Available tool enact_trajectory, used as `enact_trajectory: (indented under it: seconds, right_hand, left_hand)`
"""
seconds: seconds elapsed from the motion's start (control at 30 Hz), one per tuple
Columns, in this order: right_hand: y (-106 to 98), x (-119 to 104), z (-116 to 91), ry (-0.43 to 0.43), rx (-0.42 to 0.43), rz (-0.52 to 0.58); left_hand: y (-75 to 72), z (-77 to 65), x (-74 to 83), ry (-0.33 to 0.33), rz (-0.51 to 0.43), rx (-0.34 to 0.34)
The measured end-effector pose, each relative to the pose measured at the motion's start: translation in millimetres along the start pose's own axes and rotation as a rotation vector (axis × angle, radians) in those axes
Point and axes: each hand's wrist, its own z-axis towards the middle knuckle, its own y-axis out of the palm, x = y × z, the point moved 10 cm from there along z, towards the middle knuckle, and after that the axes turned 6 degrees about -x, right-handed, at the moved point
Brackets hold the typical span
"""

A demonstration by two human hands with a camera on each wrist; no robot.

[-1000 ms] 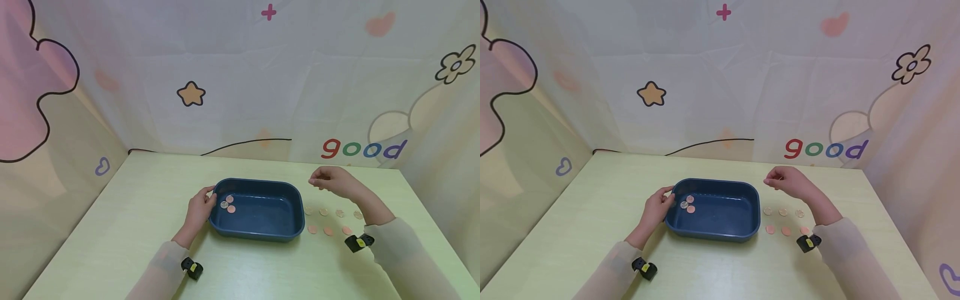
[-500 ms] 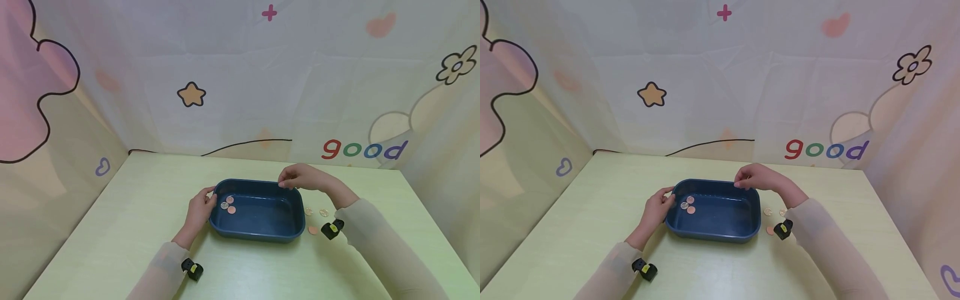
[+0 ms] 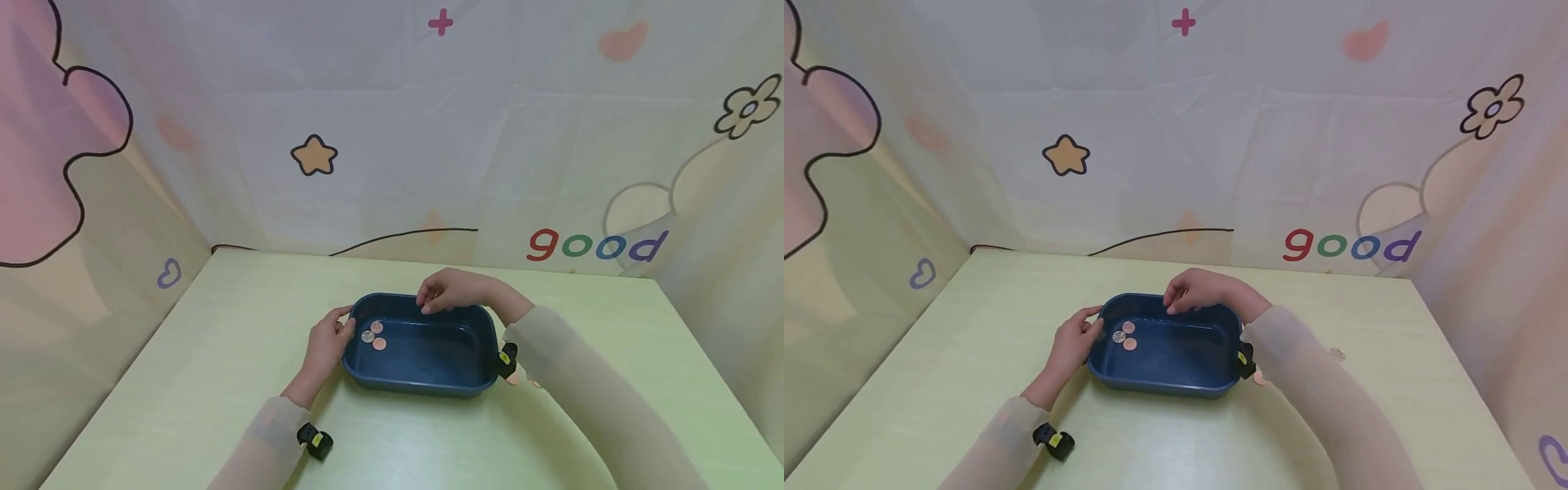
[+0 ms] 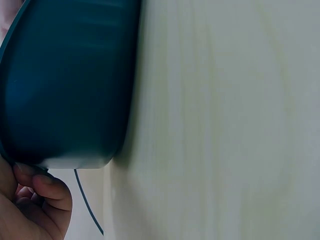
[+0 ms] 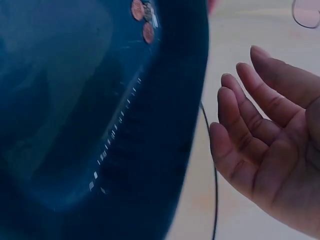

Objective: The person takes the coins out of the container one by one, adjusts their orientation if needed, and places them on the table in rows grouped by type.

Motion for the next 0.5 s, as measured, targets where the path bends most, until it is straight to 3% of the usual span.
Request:
enact_trajectory:
  seconds: [0.27, 0.5]
  right_hand:
    - [24, -8, 33, -0.051, -0.116, -0.021]
    - [36, -11, 56, -0.073, -0.116, -0.043]
  left_hand:
    - [0.1, -1.2, -0.6, -0.008, 0.001, 0.002]
    - [0.5, -1.4, 0.1, -0.011, -0.006, -0.004]
